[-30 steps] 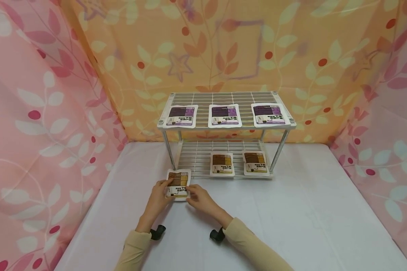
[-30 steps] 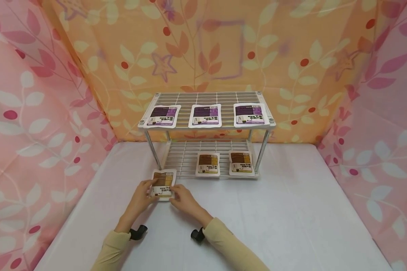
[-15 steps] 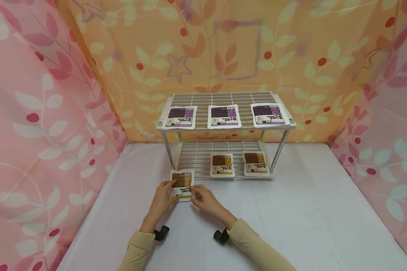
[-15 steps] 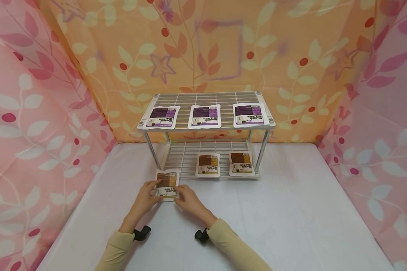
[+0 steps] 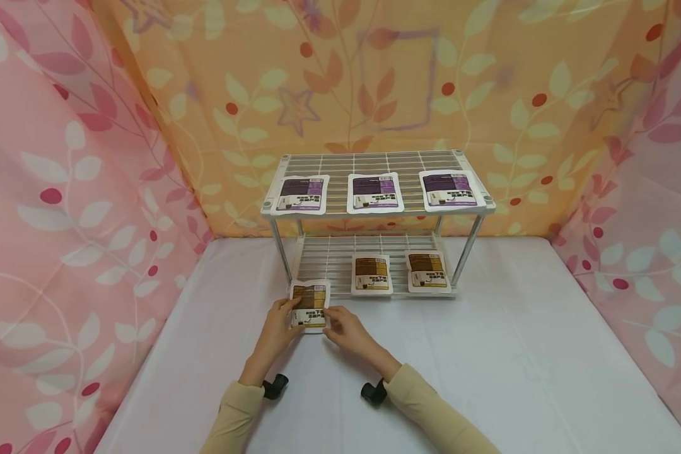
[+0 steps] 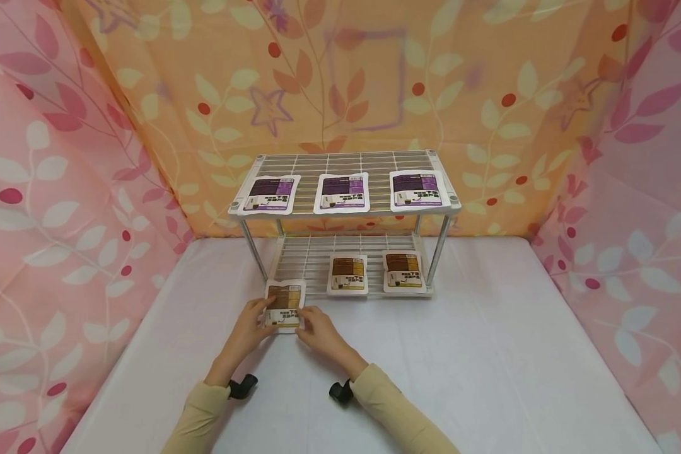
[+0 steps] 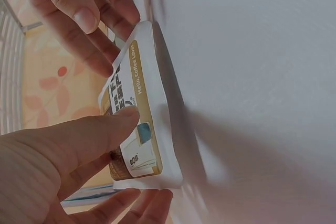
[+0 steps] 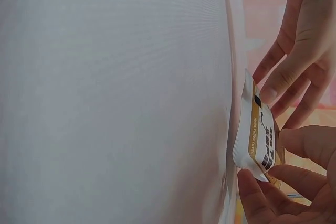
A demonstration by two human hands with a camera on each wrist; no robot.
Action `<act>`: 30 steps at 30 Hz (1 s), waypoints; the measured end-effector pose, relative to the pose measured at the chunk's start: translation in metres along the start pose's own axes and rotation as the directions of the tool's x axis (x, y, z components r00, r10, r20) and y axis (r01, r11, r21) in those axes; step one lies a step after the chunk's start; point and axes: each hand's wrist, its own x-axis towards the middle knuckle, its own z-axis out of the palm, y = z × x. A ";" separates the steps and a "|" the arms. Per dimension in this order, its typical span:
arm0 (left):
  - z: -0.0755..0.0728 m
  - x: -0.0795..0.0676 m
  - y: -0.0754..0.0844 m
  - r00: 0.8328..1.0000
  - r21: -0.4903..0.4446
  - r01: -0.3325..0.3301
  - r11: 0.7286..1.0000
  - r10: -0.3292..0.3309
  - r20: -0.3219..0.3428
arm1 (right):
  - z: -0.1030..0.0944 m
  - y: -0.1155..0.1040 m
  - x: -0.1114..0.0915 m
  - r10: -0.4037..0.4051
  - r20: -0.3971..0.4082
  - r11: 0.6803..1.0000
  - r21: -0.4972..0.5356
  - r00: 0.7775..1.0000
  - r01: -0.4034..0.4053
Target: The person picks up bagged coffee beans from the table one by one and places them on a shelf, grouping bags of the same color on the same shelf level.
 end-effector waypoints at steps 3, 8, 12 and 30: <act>0.002 0.003 0.000 1.000 0.006 -0.007 1.000 0.007 0.005 | -0.001 0.001 0.001 0.002 -0.014 1.000 -0.016 1.000 -0.002; 0.003 0.008 0.000 1.000 0.009 -0.015 1.000 0.015 0.003 | -0.002 0.005 0.004 0.003 -0.031 0.999 -0.040 1.000 -0.005; 0.004 0.011 0.000 1.000 0.010 -0.019 1.000 0.019 -0.012 | -0.001 0.006 0.007 -0.028 -0.043 0.998 -0.049 0.999 0.026; 0.011 0.028 0.010 0.997 0.040 -0.050 0.998 0.052 -0.057 | -0.008 0.005 0.025 0.057 -0.075 0.981 -0.184 0.996 -0.070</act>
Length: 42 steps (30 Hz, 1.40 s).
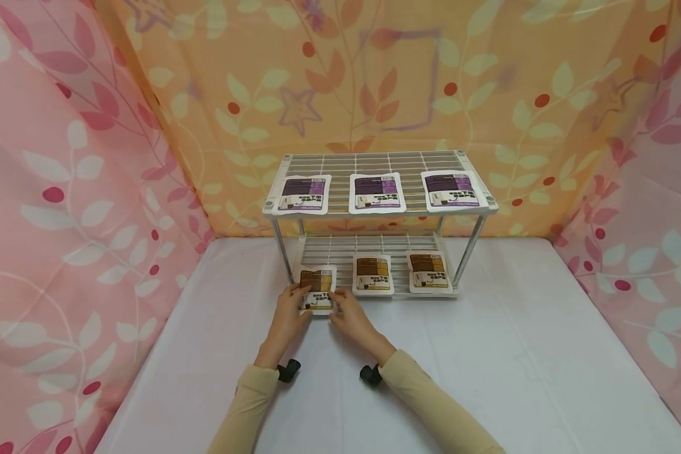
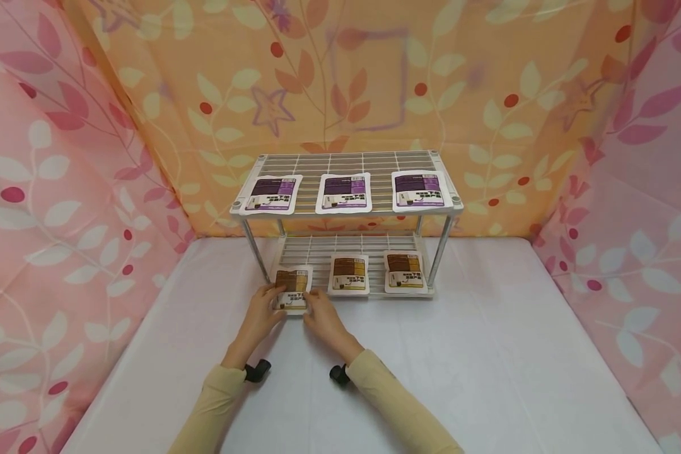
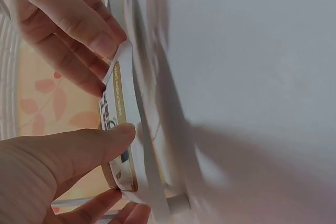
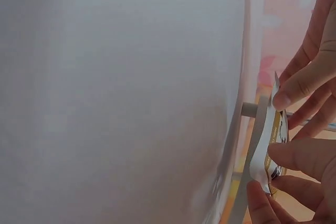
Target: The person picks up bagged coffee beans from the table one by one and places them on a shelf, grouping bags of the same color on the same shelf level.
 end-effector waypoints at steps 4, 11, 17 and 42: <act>0.001 0.005 0.004 0.999 -0.002 -0.024 1.000 0.023 -0.023 | -0.002 0.000 0.005 0.012 -0.016 1.000 -0.002 1.000 -0.012; 0.006 0.016 0.009 0.999 0.025 -0.027 0.999 0.028 -0.046 | -0.006 0.001 0.012 0.026 -0.006 0.999 -0.045 1.000 -0.026; 0.013 0.023 0.010 0.996 0.052 -0.044 0.998 0.048 -0.079 | -0.006 0.000 0.015 0.013 -0.005 0.997 -0.075 1.000 -0.013; 0.033 0.038 0.004 0.994 0.055 -0.013 0.998 0.019 -0.104 | -0.004 0.009 0.028 -0.004 0.018 0.993 -0.122 1.000 0.006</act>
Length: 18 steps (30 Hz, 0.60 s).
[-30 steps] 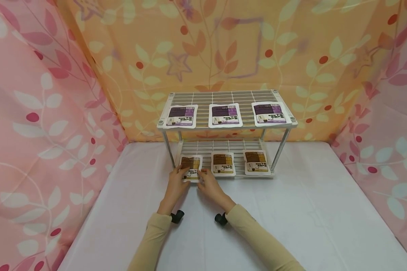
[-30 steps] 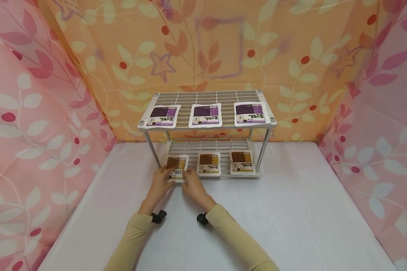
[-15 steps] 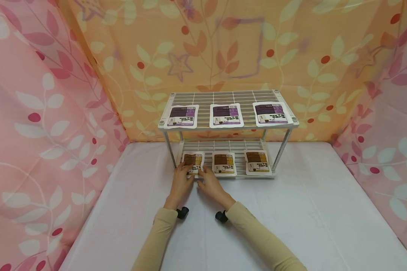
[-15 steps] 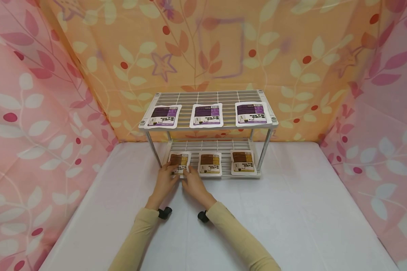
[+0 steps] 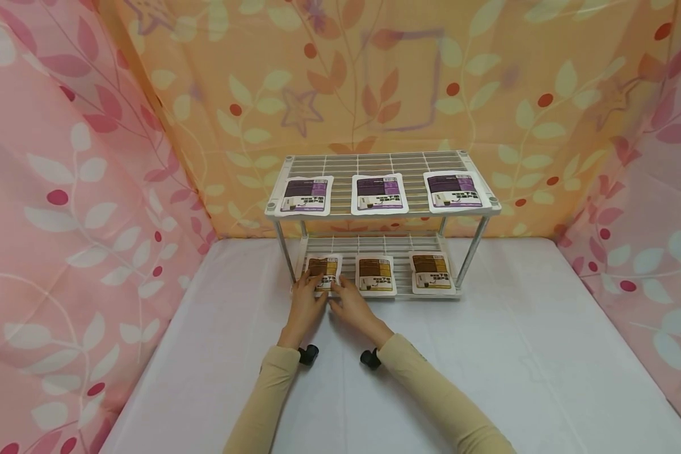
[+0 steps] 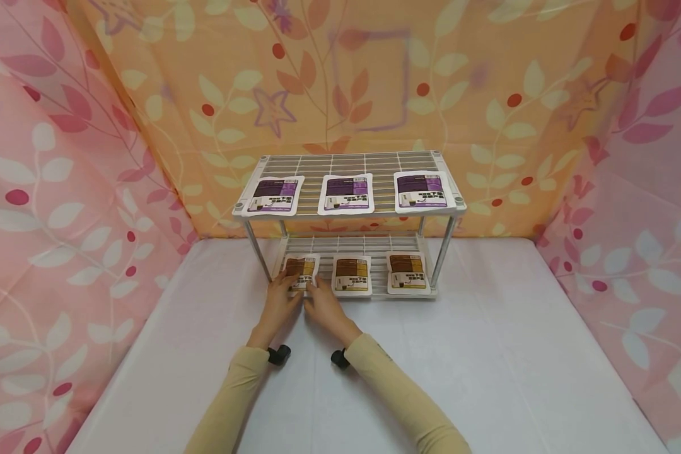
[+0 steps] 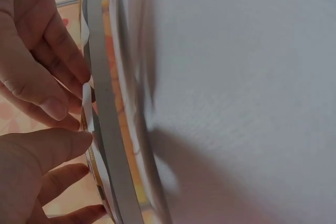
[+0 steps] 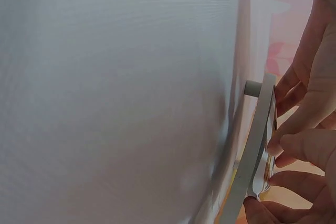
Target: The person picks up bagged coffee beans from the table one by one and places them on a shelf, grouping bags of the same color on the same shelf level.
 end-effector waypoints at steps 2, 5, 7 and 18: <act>-0.001 0.001 0.000 1.000 0.000 0.015 1.000 -0.015 0.017 | 0.000 0.000 0.002 -0.016 0.002 1.000 -0.008 1.000 0.016; -0.002 0.002 0.001 0.999 -0.008 0.027 1.000 -0.026 0.038 | -0.001 0.000 0.004 -0.031 0.006 0.999 -0.005 0.999 0.031; -0.002 0.002 0.002 0.999 -0.016 0.028 0.999 -0.027 0.046 | -0.002 0.001 0.004 -0.035 0.015 0.999 0.002 0.999 0.035; -0.005 0.002 0.003 0.999 -0.017 -0.014 1.000 0.014 0.037 | -0.002 0.011 0.000 -0.063 0.035 0.998 0.027 0.997 0.062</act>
